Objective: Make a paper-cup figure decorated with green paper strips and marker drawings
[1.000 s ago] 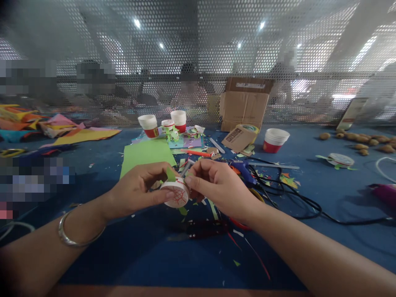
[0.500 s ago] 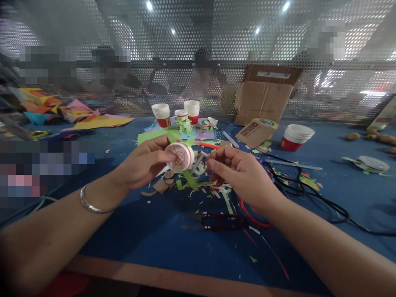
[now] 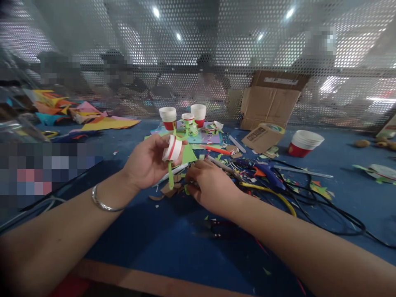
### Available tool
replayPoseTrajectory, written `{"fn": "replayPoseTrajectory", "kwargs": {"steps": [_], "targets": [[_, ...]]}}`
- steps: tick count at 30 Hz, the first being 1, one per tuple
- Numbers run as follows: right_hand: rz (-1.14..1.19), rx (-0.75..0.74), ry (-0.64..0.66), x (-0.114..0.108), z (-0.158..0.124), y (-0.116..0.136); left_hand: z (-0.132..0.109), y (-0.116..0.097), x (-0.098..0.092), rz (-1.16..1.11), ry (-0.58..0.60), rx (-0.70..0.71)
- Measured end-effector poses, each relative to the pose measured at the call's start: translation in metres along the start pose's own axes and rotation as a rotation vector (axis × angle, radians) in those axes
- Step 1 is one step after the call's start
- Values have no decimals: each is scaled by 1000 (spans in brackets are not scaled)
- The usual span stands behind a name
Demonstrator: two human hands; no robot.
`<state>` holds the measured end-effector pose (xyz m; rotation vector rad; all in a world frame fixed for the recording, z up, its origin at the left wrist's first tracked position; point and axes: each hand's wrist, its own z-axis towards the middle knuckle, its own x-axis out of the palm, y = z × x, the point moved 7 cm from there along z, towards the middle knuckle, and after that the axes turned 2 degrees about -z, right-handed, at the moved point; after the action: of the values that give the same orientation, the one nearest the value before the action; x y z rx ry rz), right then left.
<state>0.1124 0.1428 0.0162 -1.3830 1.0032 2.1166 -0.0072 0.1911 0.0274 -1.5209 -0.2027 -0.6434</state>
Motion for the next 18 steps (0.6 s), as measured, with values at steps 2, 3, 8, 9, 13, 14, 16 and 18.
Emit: {"fn": "replayPoseTrajectory", "kwargs": {"steps": [2,3,8,9,13,14,16,18], "targets": [[-14,-19,-7,4,2,3,1,1,0,-14,9,1],[-14,-26,-11,5,3,3,1,1,0,-17,18,2],[54,-34,-62,3,0,3,1,2,0,24,32,-2],[76,-27,-77,0,-1,2,1,2,0,40,44,-7],[315,96,-164,-18,-14,-9,-1,4,5,100,141,-48],[376,111,-174,-22,-17,-10,-2,5,6,109,153,-62],[436,109,-199,-31,-22,-10,-3,8,5,121,147,-100],[473,80,-231,-40,-25,-7,-4,13,3,132,111,-164]]}}
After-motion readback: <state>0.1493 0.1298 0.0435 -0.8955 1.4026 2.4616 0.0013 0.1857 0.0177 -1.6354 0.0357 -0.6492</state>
